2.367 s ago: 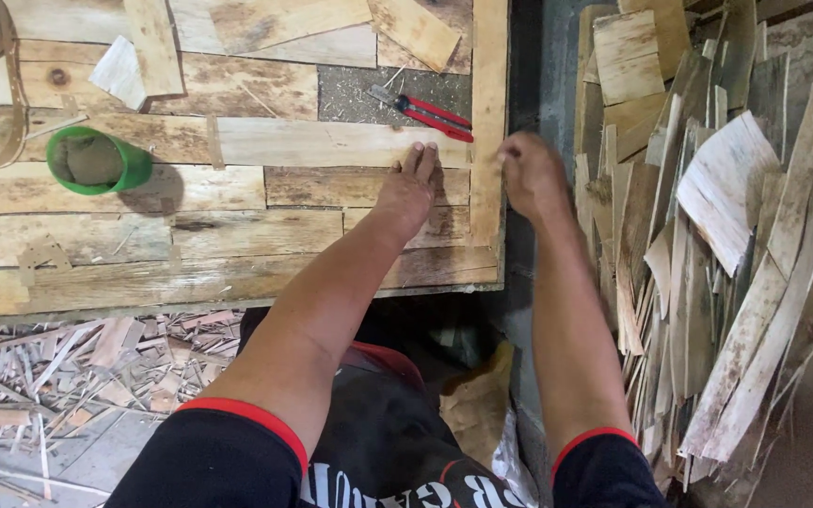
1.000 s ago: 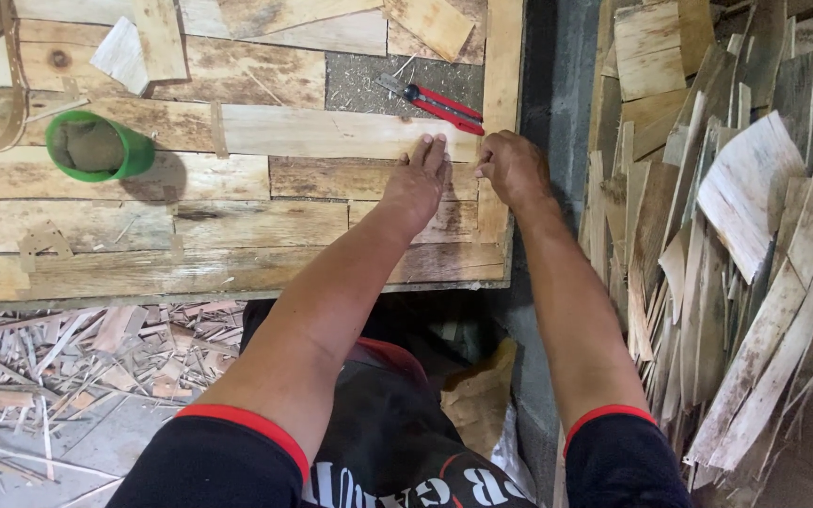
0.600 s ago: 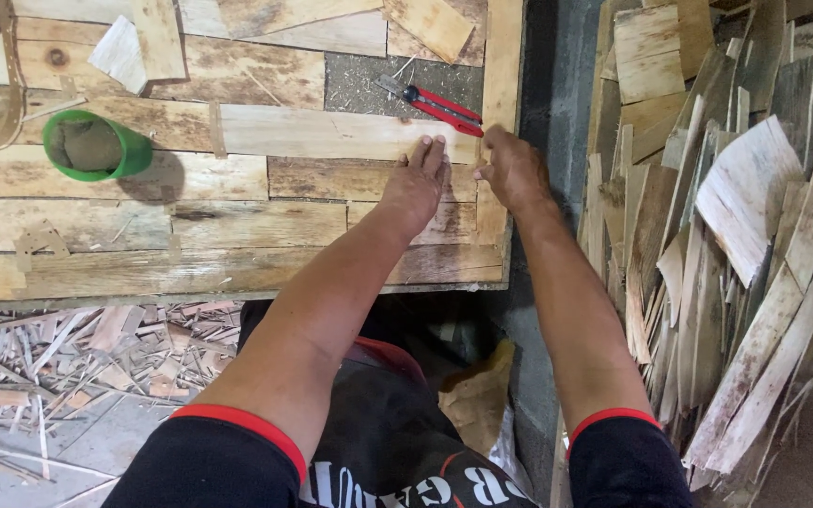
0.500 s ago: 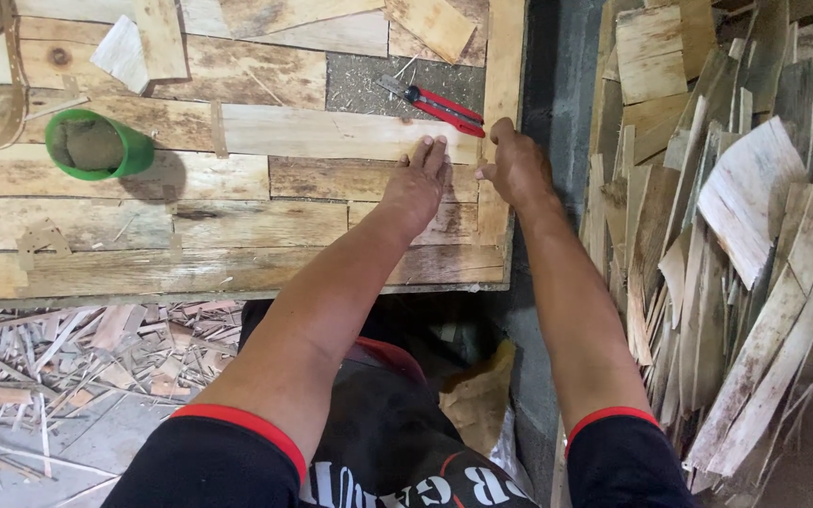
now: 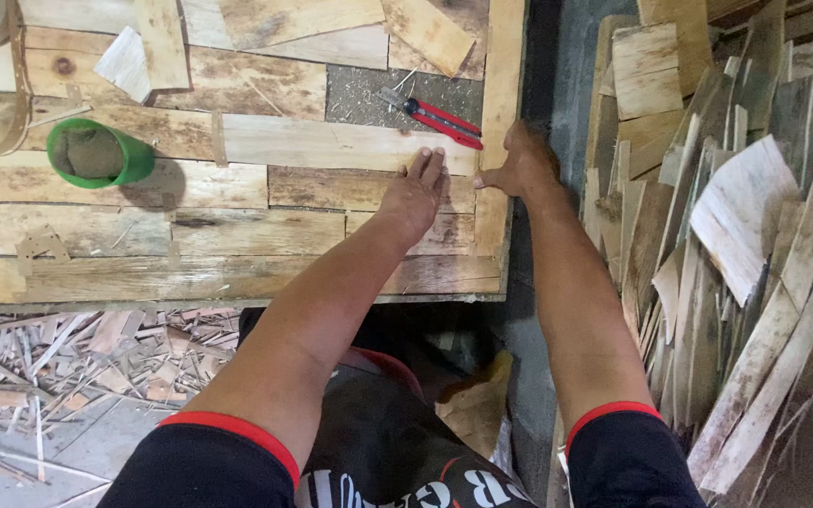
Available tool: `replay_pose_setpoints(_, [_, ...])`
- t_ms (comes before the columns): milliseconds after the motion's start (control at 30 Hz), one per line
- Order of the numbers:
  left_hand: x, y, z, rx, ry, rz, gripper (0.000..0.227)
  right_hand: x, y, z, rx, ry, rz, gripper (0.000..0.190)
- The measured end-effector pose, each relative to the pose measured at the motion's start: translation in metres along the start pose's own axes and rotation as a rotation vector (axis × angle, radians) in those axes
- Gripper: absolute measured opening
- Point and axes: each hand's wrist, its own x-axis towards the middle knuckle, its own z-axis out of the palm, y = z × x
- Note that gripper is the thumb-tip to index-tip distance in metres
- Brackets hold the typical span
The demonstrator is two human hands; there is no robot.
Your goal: Fitting, trimming, taping, and organizing thin wood veneer strips onto a wooden board structure using a utility knife and tape.
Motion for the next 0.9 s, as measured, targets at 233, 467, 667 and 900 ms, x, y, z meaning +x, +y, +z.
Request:
replay_pose_setpoints(233, [0.009,0.000,0.015,0.002,0.070,0.013,0.076,-0.001,-0.006,-0.012,0.404,-0.183,0.160,0.075])
replay_pose_setpoints(467, [0.004,-0.002,0.002,-0.001,0.031,0.001,0.078,0.012,-0.019,-0.025,0.332,-0.182,0.194,0.064])
replay_pose_setpoints(667, [0.006,0.000,0.006,-0.041,0.035,-0.008,0.077,0.016,-0.020,-0.022,0.376,-0.194,0.258,0.058])
replay_pose_setpoints(900, [0.025,-0.002,0.031,-0.076,0.102,-0.020,0.067,0.007,-0.005,-0.005,0.446,-0.087,0.266,0.051])
